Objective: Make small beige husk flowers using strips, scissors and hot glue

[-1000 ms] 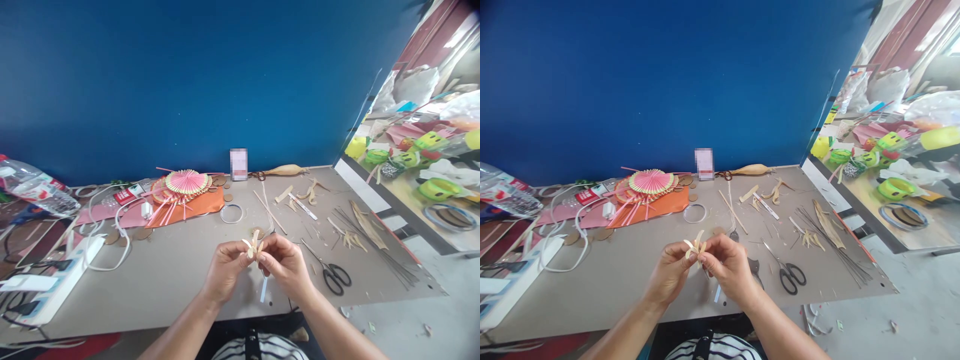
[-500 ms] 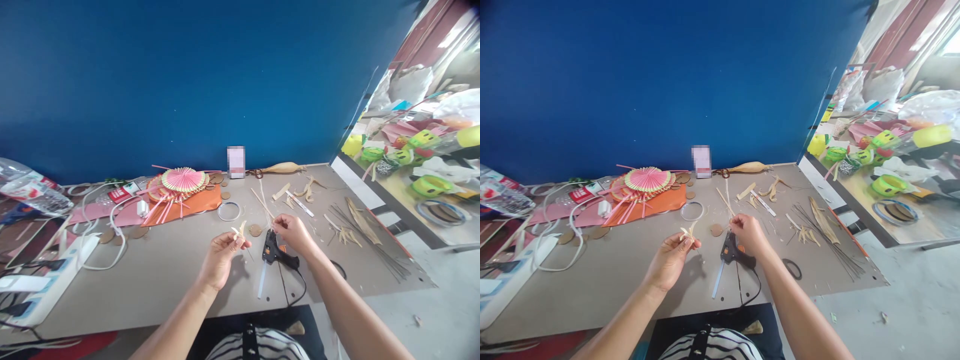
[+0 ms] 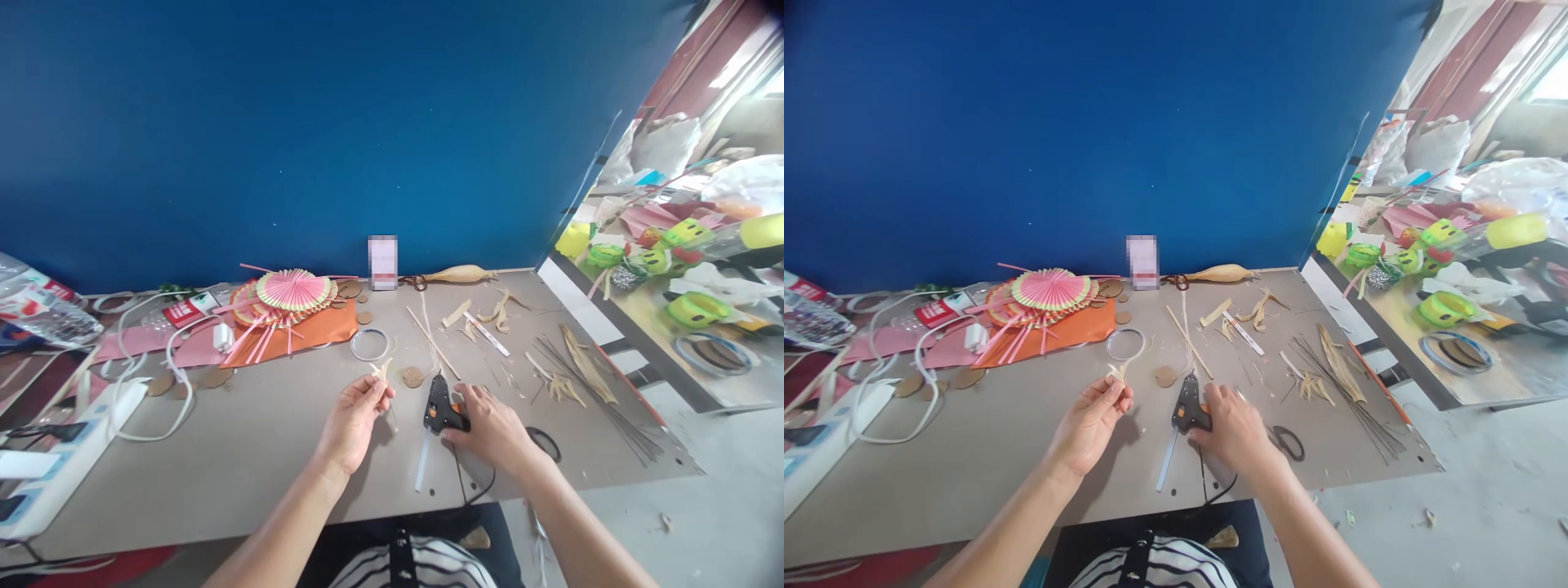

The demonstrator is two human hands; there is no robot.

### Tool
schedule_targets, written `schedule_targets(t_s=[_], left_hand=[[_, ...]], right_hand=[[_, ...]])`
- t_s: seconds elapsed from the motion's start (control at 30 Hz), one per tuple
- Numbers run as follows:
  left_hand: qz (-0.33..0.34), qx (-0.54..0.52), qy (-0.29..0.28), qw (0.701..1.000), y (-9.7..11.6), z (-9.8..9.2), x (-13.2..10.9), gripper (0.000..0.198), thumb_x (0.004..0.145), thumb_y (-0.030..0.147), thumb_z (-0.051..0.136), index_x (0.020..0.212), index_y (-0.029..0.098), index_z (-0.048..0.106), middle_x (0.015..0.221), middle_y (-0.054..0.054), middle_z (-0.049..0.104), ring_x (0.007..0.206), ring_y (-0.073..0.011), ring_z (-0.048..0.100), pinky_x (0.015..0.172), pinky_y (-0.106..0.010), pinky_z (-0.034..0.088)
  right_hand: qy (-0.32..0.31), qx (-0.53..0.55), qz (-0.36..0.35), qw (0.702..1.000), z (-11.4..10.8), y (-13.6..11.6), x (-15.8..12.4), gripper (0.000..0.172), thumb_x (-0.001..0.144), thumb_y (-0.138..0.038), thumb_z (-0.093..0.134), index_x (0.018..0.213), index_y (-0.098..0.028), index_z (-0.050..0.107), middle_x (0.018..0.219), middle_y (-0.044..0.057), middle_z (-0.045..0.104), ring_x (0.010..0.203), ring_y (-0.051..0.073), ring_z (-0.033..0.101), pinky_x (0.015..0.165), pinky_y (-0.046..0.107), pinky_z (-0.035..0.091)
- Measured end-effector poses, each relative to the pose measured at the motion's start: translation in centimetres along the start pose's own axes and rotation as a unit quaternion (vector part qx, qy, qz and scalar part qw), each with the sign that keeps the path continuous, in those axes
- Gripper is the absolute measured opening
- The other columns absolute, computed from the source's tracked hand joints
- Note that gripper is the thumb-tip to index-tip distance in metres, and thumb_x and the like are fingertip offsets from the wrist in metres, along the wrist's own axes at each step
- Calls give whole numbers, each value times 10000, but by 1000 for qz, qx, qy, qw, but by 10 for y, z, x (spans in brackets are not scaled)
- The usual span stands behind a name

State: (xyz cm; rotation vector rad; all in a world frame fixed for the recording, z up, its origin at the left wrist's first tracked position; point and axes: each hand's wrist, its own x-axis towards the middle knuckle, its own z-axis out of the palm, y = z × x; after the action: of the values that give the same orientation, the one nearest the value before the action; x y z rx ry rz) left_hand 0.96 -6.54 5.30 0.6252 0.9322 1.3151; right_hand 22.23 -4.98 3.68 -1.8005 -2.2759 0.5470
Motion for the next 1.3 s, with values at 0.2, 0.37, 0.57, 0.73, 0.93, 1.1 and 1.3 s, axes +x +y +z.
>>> schedule_targets(t_s=[0.2, 0.37, 0.57, 0.73, 0.93, 1.1, 1.3], left_hand=[[-10, -2, 4, 1000, 1, 0, -1, 136, 711, 268, 637, 692, 156, 563, 675, -14, 645, 498, -66, 503, 559, -217, 395], [-23, -7, 21, 999, 3, -2, -2, 166, 679, 275, 667, 711, 139, 577, 618, -3, 629, 451, -58, 505, 504, -203, 391], [-28, -3, 55, 998, 5, 4, -3, 178, 642, 286, 693, 692, 141, 603, 645, -6, 634, 479, -56, 496, 558, -221, 402], [-20, 14, 61, 998, 5, 6, -3, 157, 642, 278, 689, 680, 143, 619, 659, -8, 626, 499, -54, 483, 582, -226, 391], [1, 37, 62, 997, 5, 3, -3, 150, 668, 281, 665, 692, 142, 617, 648, 3, 607, 485, -49, 447, 562, -224, 363], [-7, 2, 51, 999, 10, 3, -2, 144, 685, 267, 657, 679, 148, 576, 728, -7, 624, 498, -40, 430, 591, -217, 374], [-65, -53, -21, 996, 16, 7, 4, 159, 668, 228, 671, 634, 150, 536, 842, -42, 637, 517, -41, 443, 570, -209, 381]], right_hand=[[2, -79, -54, 995, 14, 3, -12, 243, 788, -218, 496, 1027, -177, 508, 930, 107, 584, 881, 248, 550, 720, 324, 404], [27, 76, -41, 996, -2, 7, -18, 246, 873, -282, 327, 1047, -199, 480, 918, 81, 579, 799, 210, 568, 676, 310, 427], [79, 317, -26, 945, -21, -9, -31, 368, 861, -459, 331, 641, -196, 465, 533, -4, 455, 510, 145, 448, 532, 273, 376], [36, 348, -92, 932, -29, -30, -42, 300, 858, -425, 373, 692, -198, 478, 622, 12, 476, 564, 148, 445, 552, 266, 376], [20, 341, -111, 933, -30, -36, -41, 254, 853, -404, 398, 723, -204, 485, 646, 6, 472, 573, 144, 441, 545, 252, 372], [-1, 393, -80, 916, -28, -29, -36, 372, 865, -444, 357, 634, -177, 473, 603, 7, 464, 565, 133, 432, 550, 254, 355], [-50, 544, -72, 834, -25, -30, -34, 321, 861, -443, 389, 773, -158, 509, 576, -12, 456, 521, 115, 432, 555, 259, 355]])
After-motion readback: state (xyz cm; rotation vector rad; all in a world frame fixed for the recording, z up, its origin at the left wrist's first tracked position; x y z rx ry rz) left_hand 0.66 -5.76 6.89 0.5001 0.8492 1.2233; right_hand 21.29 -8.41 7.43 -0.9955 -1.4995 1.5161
